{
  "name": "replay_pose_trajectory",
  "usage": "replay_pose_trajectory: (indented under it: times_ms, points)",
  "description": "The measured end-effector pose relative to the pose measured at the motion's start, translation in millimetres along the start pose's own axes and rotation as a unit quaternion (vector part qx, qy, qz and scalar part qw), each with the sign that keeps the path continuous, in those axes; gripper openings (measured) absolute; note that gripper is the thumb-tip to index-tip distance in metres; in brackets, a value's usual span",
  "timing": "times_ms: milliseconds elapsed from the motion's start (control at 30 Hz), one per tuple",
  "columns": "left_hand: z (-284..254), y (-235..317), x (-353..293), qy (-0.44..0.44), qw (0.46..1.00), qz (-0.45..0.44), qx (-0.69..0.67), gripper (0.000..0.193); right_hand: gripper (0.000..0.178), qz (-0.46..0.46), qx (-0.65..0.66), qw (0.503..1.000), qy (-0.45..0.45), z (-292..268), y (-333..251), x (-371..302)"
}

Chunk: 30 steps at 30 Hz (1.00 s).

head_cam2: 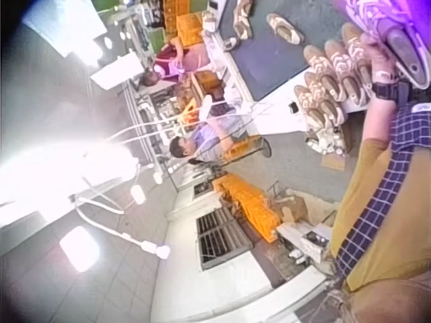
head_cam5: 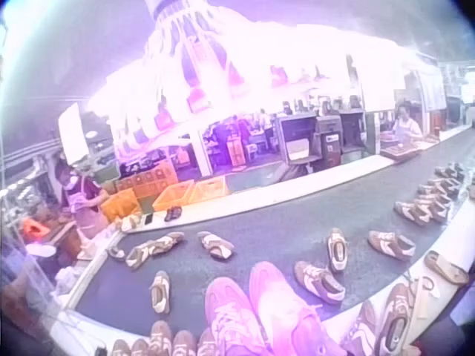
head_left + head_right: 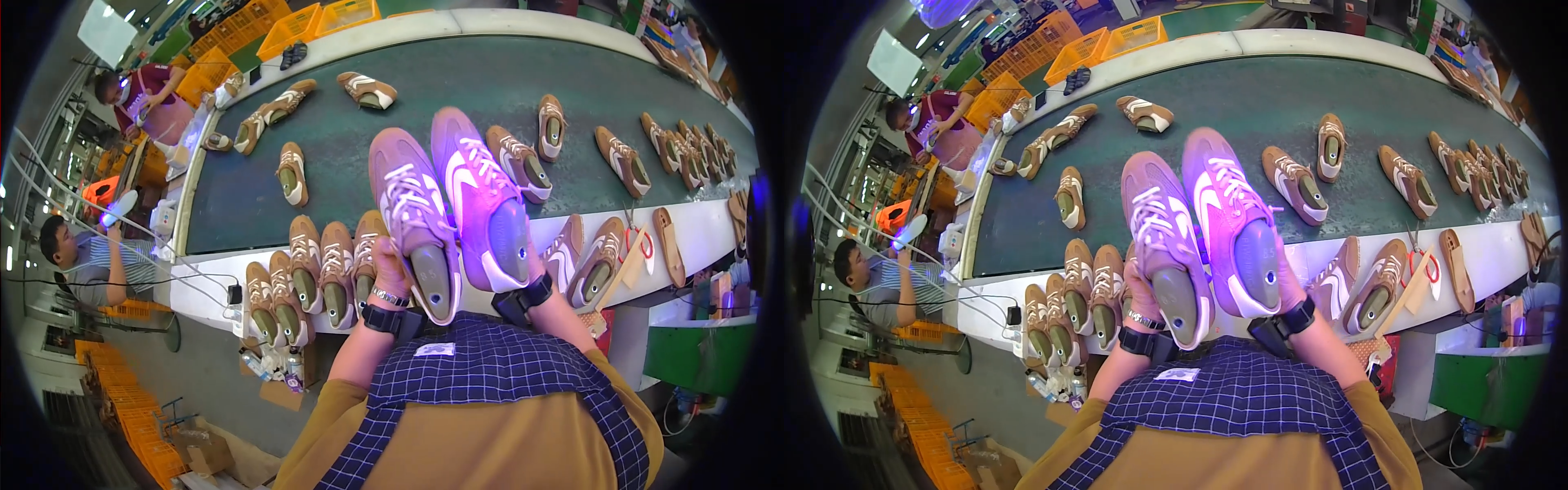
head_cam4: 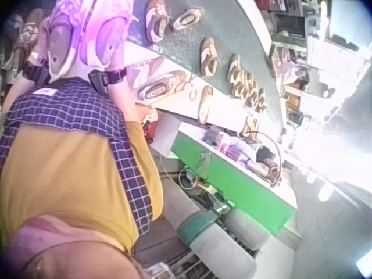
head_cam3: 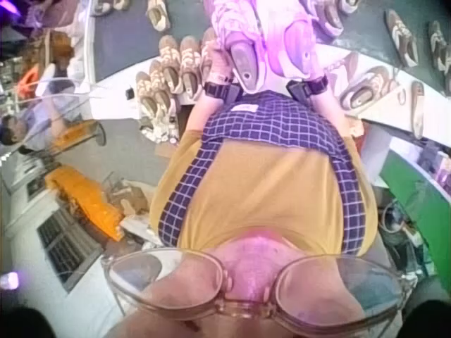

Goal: The recorder is inspecting shoes on a conveyor belt, checking their quality and alignment.

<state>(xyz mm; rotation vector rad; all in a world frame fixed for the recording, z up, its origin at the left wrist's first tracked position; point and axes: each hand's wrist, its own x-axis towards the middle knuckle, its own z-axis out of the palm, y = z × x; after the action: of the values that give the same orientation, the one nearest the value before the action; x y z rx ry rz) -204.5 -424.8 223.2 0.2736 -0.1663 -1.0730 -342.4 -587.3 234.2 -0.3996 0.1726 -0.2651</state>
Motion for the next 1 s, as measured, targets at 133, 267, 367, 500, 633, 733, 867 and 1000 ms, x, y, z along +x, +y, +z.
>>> replay_pose_trajectory:
  times_ms: [133, 267, 367, 500, 633, 733, 867, 1000]
  points:
    - [-17.8, 3.8, -1.6, 0.063, 0.992, -0.069, 0.086, 0.073, 0.062, 0.028, 0.005, 0.999, -0.039, -11.5, 8.8, -3.6]
    - [-25.3, 0.4, -4.4, 0.096, 0.988, -0.068, 0.097, 0.075, 0.075, -0.037, -0.112, 0.993, -0.023, 5.9, 7.3, -0.4]
    - [-21.3, 3.5, -7.0, 0.039, 0.992, -0.087, 0.087, 0.075, 0.079, -0.075, -0.175, 0.980, -0.061, 17.0, -3.8, -1.9]
    - [-15.4, 9.8, -3.1, 0.021, 0.995, -0.079, 0.066, 0.074, 0.077, -0.072, -0.118, 0.988, -0.074, 10.6, -12.7, -2.4]
    - [-19.7, 4.6, 1.1, 0.011, 0.992, -0.093, 0.084, 0.072, 0.064, 0.020, -0.022, 1.000, 0.001, -18.9, -10.4, -1.8]
    - [-24.9, -14.8, 1.0, 0.108, 0.988, -0.091, 0.070, 0.053, 0.063, 0.016, -0.046, 0.999, 0.003, -41.7, -6.5, -9.8]
    - [-27.8, -32.5, 7.6, 0.092, 0.984, -0.131, 0.084, 0.041, 0.064, -0.015, -0.078, 0.995, 0.062, -57.6, -16.6, -27.0]
    - [-30.5, -52.2, 11.6, 0.041, 0.987, -0.129, 0.084, 0.047, 0.067, -0.052, -0.164, 0.982, 0.076, -61.9, -31.8, -48.5]
